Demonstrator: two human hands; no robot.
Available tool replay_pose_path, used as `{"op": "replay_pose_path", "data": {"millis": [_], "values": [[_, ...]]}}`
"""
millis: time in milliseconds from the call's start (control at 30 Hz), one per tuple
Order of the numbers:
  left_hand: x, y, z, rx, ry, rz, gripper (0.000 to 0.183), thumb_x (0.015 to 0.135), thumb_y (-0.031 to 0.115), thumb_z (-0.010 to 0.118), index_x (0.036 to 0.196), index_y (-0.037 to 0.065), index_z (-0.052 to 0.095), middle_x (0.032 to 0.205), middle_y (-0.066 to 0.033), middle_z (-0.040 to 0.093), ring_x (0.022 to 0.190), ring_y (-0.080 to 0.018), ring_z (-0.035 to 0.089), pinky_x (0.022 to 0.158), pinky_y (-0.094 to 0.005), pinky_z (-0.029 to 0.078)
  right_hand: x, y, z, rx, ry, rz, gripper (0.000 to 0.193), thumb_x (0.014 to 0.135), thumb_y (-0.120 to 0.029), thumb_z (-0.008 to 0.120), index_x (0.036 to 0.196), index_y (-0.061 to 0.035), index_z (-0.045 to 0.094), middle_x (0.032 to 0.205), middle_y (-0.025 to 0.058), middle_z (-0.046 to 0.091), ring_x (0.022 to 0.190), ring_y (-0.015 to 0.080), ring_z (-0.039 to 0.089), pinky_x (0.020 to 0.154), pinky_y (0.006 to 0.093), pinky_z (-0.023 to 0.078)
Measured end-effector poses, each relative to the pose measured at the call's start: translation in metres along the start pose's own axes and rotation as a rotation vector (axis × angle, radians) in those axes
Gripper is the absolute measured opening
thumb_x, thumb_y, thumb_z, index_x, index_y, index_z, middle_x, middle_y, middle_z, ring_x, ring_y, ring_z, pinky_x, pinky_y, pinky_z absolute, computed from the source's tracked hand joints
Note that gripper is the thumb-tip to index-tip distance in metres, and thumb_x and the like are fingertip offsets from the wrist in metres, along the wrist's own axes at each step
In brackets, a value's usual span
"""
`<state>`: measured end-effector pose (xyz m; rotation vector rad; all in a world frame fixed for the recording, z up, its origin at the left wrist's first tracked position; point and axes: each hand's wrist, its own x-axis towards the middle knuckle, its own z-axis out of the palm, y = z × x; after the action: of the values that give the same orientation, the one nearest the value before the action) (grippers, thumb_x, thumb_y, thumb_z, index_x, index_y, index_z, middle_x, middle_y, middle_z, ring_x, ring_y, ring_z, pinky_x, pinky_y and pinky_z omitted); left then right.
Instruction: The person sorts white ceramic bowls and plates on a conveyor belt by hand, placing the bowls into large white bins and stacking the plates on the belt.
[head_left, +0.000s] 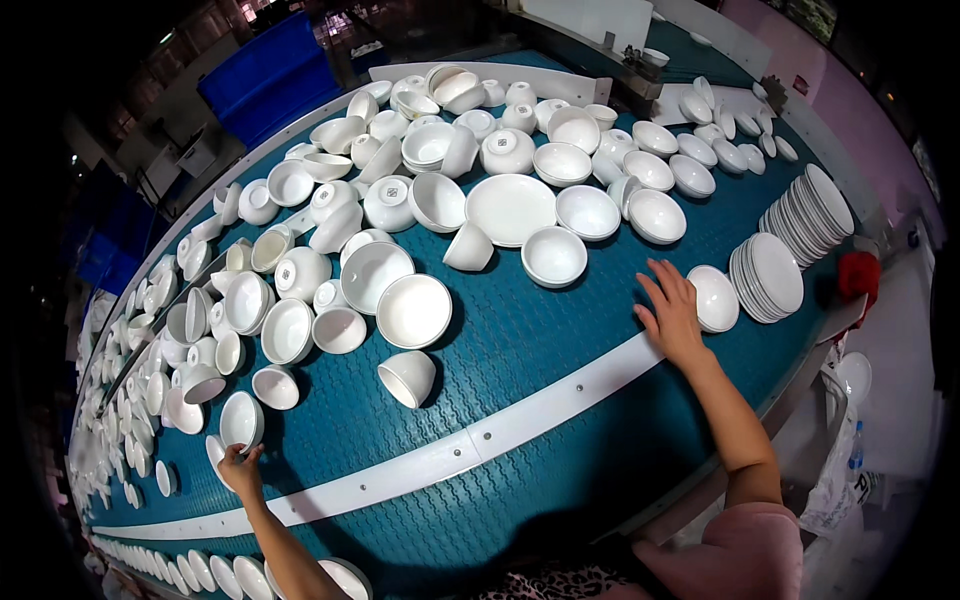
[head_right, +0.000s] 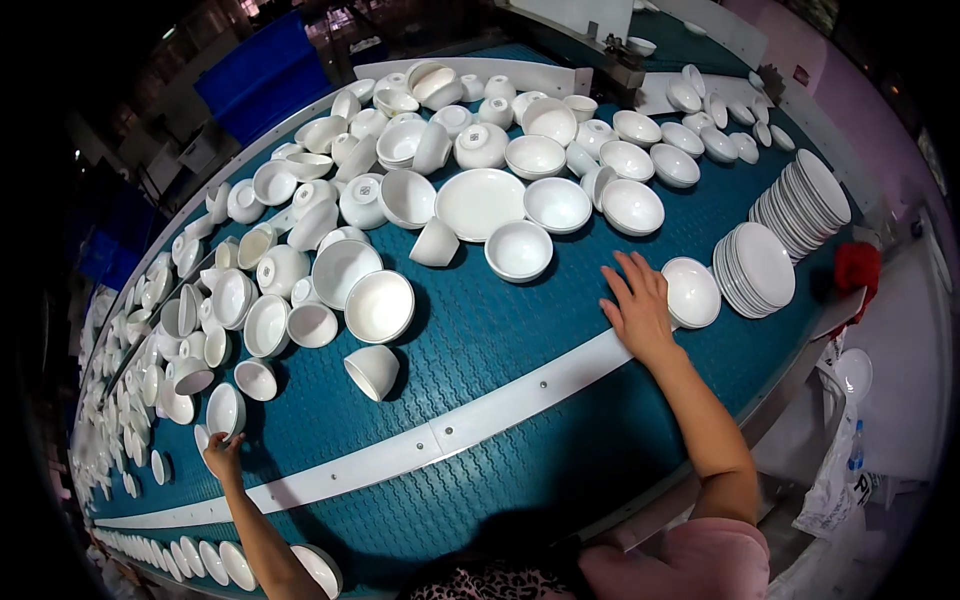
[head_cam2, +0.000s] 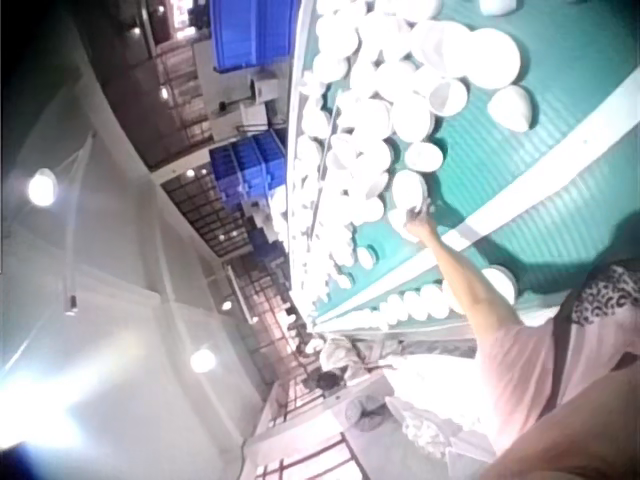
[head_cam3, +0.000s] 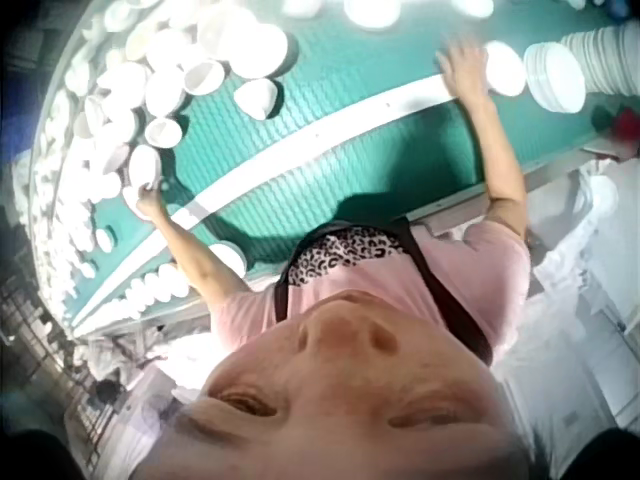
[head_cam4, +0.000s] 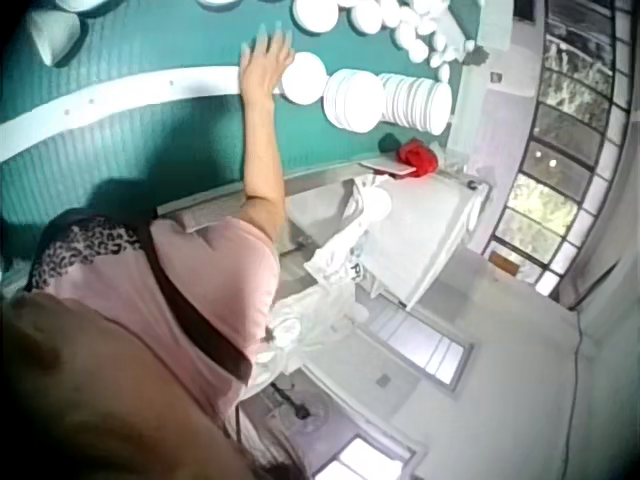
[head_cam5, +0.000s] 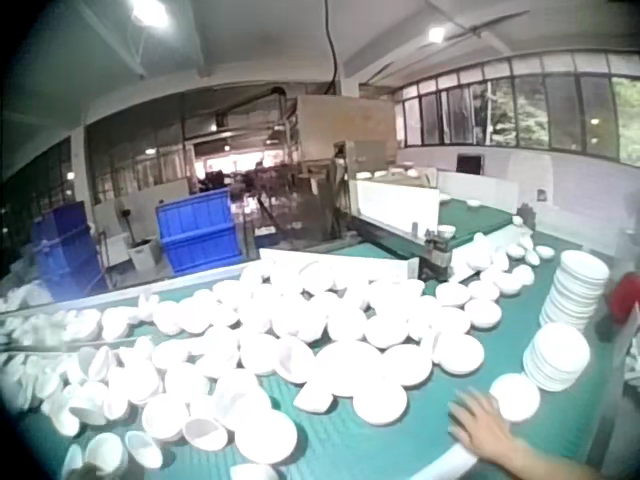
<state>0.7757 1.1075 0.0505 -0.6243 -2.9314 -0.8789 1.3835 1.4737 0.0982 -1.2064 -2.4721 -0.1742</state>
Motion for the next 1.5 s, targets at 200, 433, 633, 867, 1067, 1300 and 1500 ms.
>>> {"op": "replay_pose_path", "data": {"millis": [200,433,633,867,1067,1300,1500], "values": [[-0.151,0.059,-0.057,-0.264,-0.024,0.078,0.031,0.060,0.000,0.081,0.084,0.005,0.061,0.107,-0.0110,0.049,0.099,-0.0283,0.053,0.087,-0.0374,0.043,0.088,0.014,0.076,-0.244,-0.010,-0.102,0.051,0.076,-0.011,0.066,0.124,-0.0196,0.053,0.145,0.0119,0.031,0.133,0.0377,0.028,0.103,0.0582,0.024],[-0.333,0.133,-0.045,-0.068,-0.257,0.222,0.053,0.037,-0.009,0.078,0.083,0.015,0.068,0.126,-0.0176,0.039,0.117,-0.0386,0.044,0.099,-0.0433,0.038,0.109,0.034,0.069,-0.056,-0.286,0.187,0.033,0.078,-0.012,0.067,0.109,-0.0170,0.059,0.151,0.0031,0.020,0.116,0.0395,0.046,0.089,0.0552,0.043],[-0.404,0.145,-0.009,-0.005,-0.226,0.259,0.051,0.044,-0.006,0.079,0.090,0.015,0.067,0.121,-0.0190,0.042,0.113,-0.0394,0.045,0.093,-0.0440,0.041,0.044,0.053,0.051,-0.084,-0.260,-0.106,0.016,0.076,-0.002,0.055,0.092,0.0003,0.054,0.117,0.0127,0.054,0.078,0.0317,0.062,0.065,0.0407,0.053],[-0.418,0.157,-0.017,0.050,-0.094,0.128,0.047,0.052,0.003,0.080,0.096,0.012,0.066,0.120,-0.0217,0.048,0.110,-0.0396,0.048,0.090,-0.0450,0.042,-0.063,-0.003,-0.032,0.305,-0.242,-0.472,0.023,0.072,0.006,0.056,0.094,0.0001,0.059,0.108,0.0119,0.059,0.083,0.0324,0.063,0.067,0.0387,0.052],[-0.402,0.147,-0.027,0.063,-0.175,0.089,0.047,0.053,0.007,0.081,0.096,0.017,0.068,0.118,-0.0182,0.051,0.112,-0.0351,0.048,0.095,-0.0436,0.037,-0.117,-0.058,-0.049,0.497,-0.310,-0.694,0.022,0.075,-0.001,0.060,0.097,-0.0024,0.060,0.108,0.0095,0.061,0.082,0.0251,0.063,0.062,0.0339,0.053],[-0.422,0.182,-0.027,0.325,-0.164,0.155,0.092,0.048,0.056,0.081,0.126,0.016,0.052,0.139,-0.0209,0.032,0.132,-0.0426,0.024,0.100,-0.0701,0.012,-0.016,-0.058,-0.023,0.851,-0.090,-0.634,0.026,0.076,-0.015,0.070,0.100,-0.0060,0.062,0.111,0.0090,0.061,0.087,0.0248,0.064,0.065,0.0344,0.053],[-0.440,0.270,0.029,0.005,-0.251,0.569,0.083,0.061,0.054,0.078,0.128,0.014,0.049,0.140,-0.0186,0.034,0.130,-0.0411,0.029,0.104,-0.0618,0.018,0.143,0.035,0.080,0.294,0.189,-0.276,0.039,0.079,-0.008,0.061,0.115,0.0015,0.053,0.122,0.0160,0.054,0.117,0.0300,0.050,0.093,0.0409,0.042]]}}
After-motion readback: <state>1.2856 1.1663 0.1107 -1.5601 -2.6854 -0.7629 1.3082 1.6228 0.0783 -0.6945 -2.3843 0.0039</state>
